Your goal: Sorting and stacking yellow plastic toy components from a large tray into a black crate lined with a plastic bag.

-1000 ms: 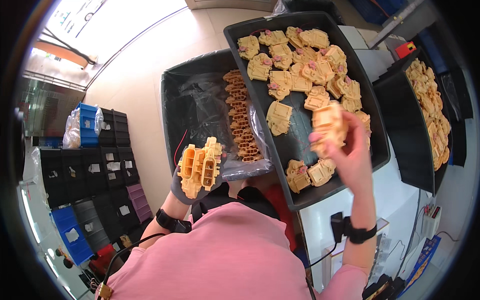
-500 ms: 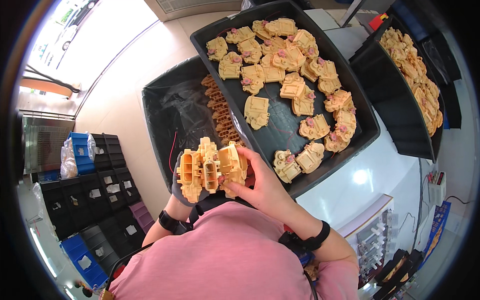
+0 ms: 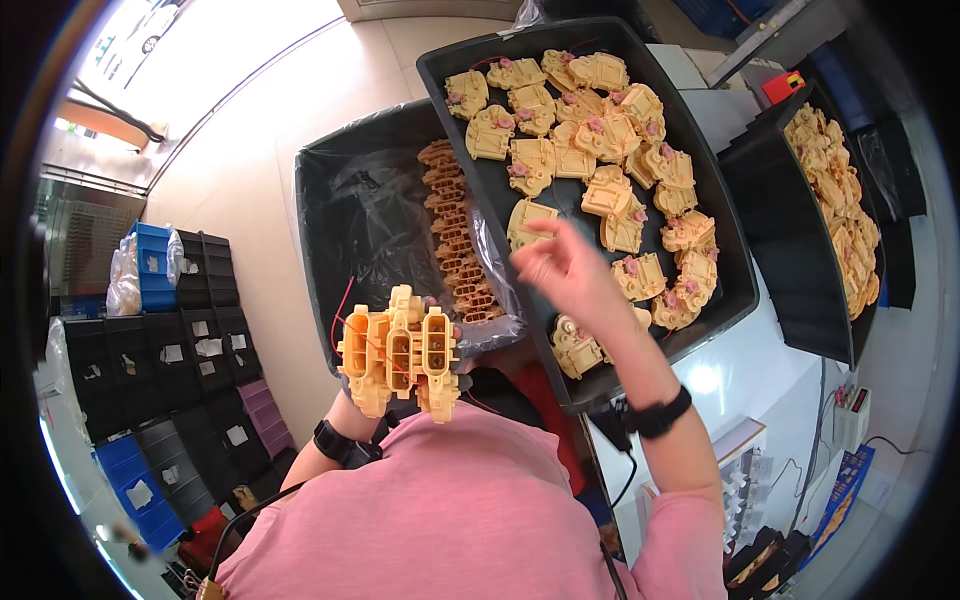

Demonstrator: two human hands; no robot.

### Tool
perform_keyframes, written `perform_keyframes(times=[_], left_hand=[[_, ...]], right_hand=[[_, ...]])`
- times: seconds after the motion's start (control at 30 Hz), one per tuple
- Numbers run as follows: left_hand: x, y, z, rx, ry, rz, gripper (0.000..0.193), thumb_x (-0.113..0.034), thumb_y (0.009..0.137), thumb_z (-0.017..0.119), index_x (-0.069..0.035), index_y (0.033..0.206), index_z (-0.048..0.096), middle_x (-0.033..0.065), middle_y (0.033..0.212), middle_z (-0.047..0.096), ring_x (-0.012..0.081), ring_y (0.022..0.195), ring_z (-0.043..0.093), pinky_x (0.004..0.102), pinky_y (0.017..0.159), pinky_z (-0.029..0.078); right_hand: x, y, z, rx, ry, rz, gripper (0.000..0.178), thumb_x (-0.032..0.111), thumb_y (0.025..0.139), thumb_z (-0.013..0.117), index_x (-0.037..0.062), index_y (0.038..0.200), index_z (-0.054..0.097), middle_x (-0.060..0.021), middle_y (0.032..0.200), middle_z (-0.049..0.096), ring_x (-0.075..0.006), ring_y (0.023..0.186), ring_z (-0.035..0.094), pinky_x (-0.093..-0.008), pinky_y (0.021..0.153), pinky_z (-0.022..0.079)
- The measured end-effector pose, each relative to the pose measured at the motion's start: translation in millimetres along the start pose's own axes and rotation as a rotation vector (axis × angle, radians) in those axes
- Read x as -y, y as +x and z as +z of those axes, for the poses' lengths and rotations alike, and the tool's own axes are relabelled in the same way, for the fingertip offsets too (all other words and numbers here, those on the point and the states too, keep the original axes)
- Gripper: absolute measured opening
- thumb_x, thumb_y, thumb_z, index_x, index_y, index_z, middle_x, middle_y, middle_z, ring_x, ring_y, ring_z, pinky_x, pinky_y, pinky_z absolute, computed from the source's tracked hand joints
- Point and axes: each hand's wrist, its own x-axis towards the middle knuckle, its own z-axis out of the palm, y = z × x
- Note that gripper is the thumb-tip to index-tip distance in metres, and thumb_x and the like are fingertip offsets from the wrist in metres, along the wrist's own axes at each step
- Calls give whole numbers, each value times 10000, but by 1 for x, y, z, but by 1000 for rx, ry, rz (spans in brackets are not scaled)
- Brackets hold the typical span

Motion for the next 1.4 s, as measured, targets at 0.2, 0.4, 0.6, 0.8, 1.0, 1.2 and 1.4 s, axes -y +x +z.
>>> perform_keyframes(times=[0.2,0.4,0.6,0.8,1.0,1.2,1.4], left_hand=[[-18,-15,-8,-34,51,186,863,-695,798,508,-72,1384,391,298,1317,427,380,1136,550,497,922,503],[-29,-50,-4,25,113,255,929,-746,815,397,-52,1426,314,302,1334,411,361,1162,533,449,944,490],[-56,-71,-14,-57,232,271,978,-717,784,520,-50,1449,256,301,1359,374,357,1211,497,454,977,470],[-103,-77,-53,142,5,-25,1004,-622,751,645,-82,1473,203,331,1414,294,427,1252,442,544,1000,419],[-148,-99,-66,9,225,-173,978,-474,776,702,-57,1480,167,263,1430,338,375,1283,425,484,1069,350],[-177,-121,-88,46,187,-304,655,-372,862,654,-44,1374,411,126,1305,537,234,1174,551,368,1008,433],[-183,-126,-100,-68,153,-275,604,-408,881,632,-40,1329,465,110,1248,583,214,1124,583,357,967,465]], right_hand=[[-79,72,-7,-195,-926,163,742,343,764,699,78,1360,347,-238,1194,506,-375,1024,578,-425,895,476],[-109,77,-20,-218,-832,47,896,317,697,745,95,1414,255,-244,1259,507,-389,1009,573,-393,909,471],[-5,18,-17,-250,-31,441,834,214,763,716,87,1435,238,-88,1173,568,-152,997,595,-309,851,480],[68,-22,72,282,0,260,665,123,793,676,60,1390,391,-66,1223,555,-144,1112,546,-302,964,437],[60,19,170,633,-221,490,575,268,800,705,0,1253,473,-74,1110,570,-136,1054,540,-278,932,432],[28,63,226,522,-14,765,487,427,867,651,66,1173,536,0,1019,597,-74,907,580,-249,807,481],[13,73,262,373,11,830,529,631,853,559,123,993,596,42,846,567,-26,741,493,-182,627,393]])
